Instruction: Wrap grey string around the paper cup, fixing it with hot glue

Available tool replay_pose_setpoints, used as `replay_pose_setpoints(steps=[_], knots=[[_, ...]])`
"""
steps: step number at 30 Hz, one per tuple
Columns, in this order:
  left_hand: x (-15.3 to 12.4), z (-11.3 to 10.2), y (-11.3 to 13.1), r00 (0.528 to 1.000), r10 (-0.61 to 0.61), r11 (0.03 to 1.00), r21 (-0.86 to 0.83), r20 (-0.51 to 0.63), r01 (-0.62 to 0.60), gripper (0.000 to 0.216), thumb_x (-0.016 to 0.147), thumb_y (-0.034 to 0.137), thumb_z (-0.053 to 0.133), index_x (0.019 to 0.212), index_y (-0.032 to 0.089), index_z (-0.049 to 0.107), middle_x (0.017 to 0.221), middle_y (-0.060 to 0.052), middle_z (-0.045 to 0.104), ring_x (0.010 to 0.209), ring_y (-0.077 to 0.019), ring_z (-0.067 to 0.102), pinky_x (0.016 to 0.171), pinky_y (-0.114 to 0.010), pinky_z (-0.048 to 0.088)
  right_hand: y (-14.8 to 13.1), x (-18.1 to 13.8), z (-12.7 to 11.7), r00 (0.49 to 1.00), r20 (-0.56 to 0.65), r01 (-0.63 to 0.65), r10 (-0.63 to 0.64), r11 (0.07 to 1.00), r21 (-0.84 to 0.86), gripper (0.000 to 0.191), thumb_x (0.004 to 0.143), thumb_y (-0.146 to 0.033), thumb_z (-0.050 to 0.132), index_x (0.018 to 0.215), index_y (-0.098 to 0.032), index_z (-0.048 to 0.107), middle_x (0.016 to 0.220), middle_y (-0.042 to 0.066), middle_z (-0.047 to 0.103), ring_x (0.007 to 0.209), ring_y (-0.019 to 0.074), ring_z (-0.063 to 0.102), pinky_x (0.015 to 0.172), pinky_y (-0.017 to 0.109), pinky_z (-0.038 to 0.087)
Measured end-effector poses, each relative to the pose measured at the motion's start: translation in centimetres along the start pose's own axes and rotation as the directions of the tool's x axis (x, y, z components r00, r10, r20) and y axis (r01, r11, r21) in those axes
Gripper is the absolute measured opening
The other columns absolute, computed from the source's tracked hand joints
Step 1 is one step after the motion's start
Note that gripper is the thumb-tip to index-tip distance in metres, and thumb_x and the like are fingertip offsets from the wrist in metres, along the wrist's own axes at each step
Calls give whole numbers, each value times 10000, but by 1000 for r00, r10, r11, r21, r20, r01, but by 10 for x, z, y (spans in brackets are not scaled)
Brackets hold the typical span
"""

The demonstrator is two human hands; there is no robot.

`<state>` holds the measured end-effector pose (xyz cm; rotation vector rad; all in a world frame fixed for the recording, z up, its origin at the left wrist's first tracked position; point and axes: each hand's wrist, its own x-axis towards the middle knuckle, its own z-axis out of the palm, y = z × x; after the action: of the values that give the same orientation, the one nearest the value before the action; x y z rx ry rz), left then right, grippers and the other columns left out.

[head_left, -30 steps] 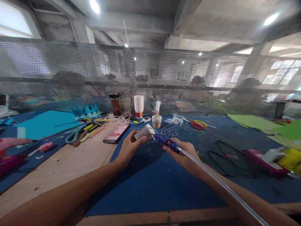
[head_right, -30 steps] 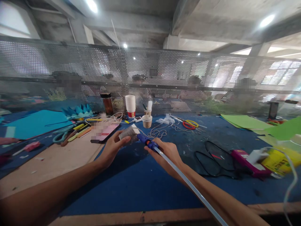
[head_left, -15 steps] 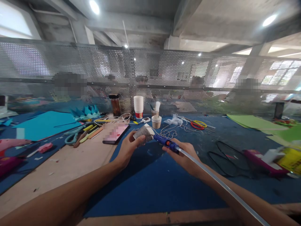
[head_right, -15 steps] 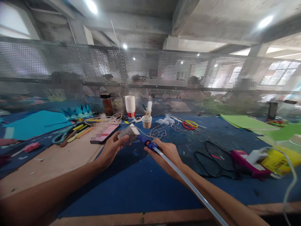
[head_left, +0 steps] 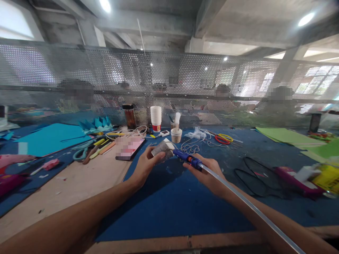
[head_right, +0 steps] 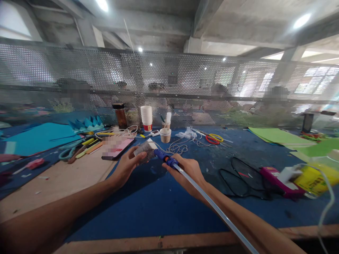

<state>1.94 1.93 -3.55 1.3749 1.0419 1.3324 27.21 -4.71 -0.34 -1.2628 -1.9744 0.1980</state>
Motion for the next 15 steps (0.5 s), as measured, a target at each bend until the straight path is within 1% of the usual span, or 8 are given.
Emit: replay_pose_setpoints(steps=[4, 9, 15], knots=[[-1, 0, 1, 1000, 6, 998, 58, -6, -5, 625, 748, 553, 800, 1218, 174, 639, 1062, -86, 765, 963, -287, 726, 848, -384, 557, 1, 0, 1, 1000, -9, 6, -6, 1000, -14, 294, 962, -539, 615, 887, -256, 641, 659, -29, 646, 507, 132, 547, 499, 243, 358], [-6, 4, 9, 1000, 25, 996, 86, -1, -24, 624, 729, 570, 805, 1182, 170, 652, 1049, -89, 758, 981, -305, 711, 863, -391, 545, 2, 0, 1, 1000, -26, 15, -15, 1000, -2, 295, 958, -538, 618, 862, -259, 627, 652, -30, 647, 506, 131, 552, 487, 242, 340], [-9, 6, 15, 999, 47, 988, 146, 5, -47, 589, 728, 568, 810, 1137, 173, 657, 1032, -75, 746, 987, -296, 693, 871, -378, 524, 2, -1, 1, 1000, -29, 11, -11, 1000, 9, 286, 959, -526, 628, 870, -253, 629, 665, -32, 652, 532, 130, 558, 492, 239, 340]])
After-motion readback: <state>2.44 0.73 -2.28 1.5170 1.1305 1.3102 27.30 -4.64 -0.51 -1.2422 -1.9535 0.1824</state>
